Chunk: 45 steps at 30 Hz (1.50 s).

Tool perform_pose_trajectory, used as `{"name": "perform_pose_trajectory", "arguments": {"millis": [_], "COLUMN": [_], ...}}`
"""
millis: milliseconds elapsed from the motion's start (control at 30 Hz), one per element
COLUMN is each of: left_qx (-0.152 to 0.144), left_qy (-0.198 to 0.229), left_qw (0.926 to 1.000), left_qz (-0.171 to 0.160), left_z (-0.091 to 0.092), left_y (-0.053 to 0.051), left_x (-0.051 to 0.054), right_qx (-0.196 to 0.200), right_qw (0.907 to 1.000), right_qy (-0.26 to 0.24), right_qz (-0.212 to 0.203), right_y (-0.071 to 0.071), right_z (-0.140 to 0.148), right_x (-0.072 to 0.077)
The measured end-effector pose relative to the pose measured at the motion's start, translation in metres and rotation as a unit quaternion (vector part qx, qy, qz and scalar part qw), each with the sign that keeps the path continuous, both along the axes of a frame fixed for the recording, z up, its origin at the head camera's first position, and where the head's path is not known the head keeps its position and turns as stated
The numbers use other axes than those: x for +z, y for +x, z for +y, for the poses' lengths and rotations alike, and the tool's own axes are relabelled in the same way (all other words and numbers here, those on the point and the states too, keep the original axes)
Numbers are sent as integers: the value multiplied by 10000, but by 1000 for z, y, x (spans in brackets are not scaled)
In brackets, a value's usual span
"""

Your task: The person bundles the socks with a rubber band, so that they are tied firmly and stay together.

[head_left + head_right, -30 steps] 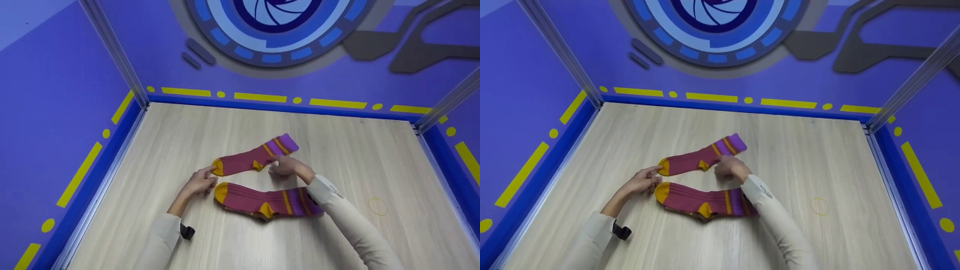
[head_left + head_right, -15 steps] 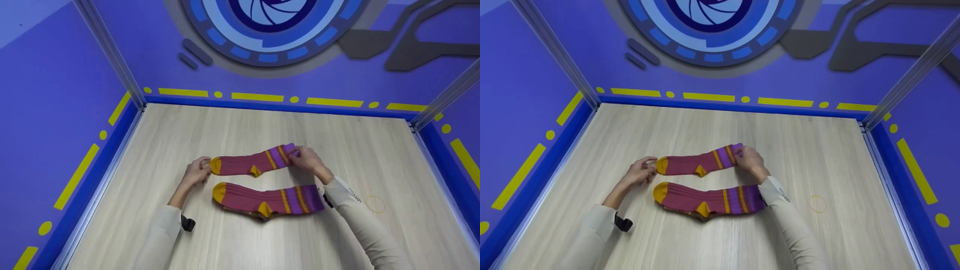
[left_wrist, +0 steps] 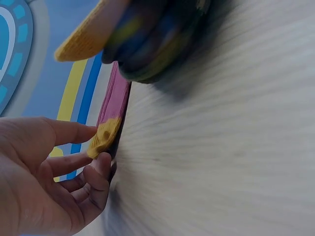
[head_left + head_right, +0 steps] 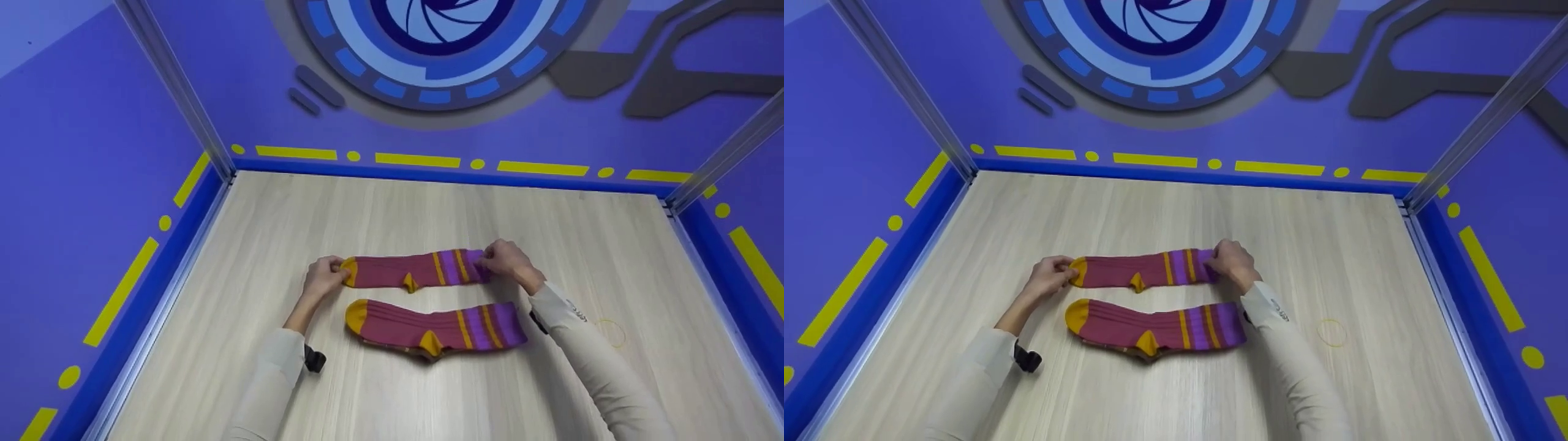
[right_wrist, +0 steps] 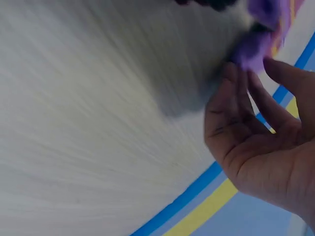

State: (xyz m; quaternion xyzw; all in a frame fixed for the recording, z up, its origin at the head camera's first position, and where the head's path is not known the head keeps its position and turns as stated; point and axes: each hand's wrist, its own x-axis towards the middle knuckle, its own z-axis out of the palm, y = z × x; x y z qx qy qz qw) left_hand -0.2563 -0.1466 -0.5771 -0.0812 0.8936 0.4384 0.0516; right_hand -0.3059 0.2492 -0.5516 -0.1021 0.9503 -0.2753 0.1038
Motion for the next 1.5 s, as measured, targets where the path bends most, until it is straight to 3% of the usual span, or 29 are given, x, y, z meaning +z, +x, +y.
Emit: {"name": "perform_pose_trajectory", "arguments": {"millis": [267,467,633,767,967,1200,1333,1500], "left_qx": [-34,-4,2,-36,116,-13,71,228], "left_qy": [-248,-238,-48,469,1502,1849,1860,1565], "left_qw": [9997,9997,9997,9977,9885,9813,9818,9873], "left_qz": [-29,-76,248,492,-122,-526,-383,129], "left_z": [1,1,0,0,2,7,10,12], "left_y": [-3,-2,0,1,3,3,4,3], "left_x": [-2,-3,-5,-3,2,6,6,8], "right_qx": [125,26,-19,-68,-256,-179,-167,-168], "right_qw": [9994,9996,9987,9959,9879,9842,9828,9810], "right_qy": [-281,-259,-457,-870,-1458,-1495,-1630,-1812], "right_qz": [-177,-74,-216,-245,-457,-928,-847,-667], "right_y": [0,5,8,11,17,22,28,34], "right_z": [6,4,2,3,2,0,3,10], "right_x": [-6,-8,-6,-2,2,3,3,7]}}
